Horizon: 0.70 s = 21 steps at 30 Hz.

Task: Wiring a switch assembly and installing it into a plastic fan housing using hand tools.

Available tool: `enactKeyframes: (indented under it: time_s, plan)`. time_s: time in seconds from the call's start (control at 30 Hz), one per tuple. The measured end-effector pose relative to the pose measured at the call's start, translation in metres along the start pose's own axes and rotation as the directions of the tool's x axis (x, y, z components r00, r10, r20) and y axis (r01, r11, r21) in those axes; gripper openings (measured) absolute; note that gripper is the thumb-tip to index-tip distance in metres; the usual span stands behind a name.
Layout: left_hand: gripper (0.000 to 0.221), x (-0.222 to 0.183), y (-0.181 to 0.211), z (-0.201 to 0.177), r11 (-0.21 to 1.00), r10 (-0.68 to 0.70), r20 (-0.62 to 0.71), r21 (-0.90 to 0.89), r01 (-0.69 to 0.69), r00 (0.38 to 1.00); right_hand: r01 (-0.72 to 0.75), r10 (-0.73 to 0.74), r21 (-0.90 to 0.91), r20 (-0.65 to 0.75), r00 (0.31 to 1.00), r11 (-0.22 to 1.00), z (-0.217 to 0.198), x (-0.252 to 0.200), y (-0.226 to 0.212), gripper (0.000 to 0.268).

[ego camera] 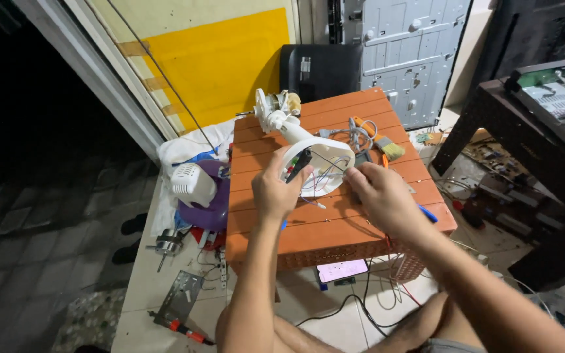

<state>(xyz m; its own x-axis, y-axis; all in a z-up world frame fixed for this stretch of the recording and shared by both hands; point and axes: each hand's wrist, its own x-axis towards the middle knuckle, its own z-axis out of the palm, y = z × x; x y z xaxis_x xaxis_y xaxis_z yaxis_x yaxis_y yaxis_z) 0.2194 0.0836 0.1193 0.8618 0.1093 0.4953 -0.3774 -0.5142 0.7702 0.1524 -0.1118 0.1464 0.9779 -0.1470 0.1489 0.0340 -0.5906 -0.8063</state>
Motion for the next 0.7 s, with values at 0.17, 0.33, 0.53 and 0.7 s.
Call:
enactKeyframes:
  time_s: [0.17,0.33,0.53,0.7]
  plan:
    - [0.042,-0.001,0.011,-0.010,0.999,-0.027,0.025,0.018,0.027,0.999,0.317,-0.385,-0.453,-0.064,0.921,0.833,-0.007,-0.012,0.004,0.022]
    - [0.042,0.005,0.001,-0.007,0.998,-0.014,0.062,0.060,0.011,0.998,0.443,-0.589,-0.637,-0.021,0.808,0.631,0.009,-0.006,0.009,0.018]
    - [0.044,0.009,-0.005,-0.004,0.984,0.168,-0.016,0.055,-0.167,0.986,0.090,-0.090,0.014,0.070,0.993,0.996,0.007,-0.014,-0.006,0.039]
    - [0.047,0.004,0.001,-0.006,0.983,0.144,-0.006,0.120,-0.142,0.990,0.564,-0.742,-0.603,-0.070,0.667,0.564,0.003,-0.021,-0.015,0.017]
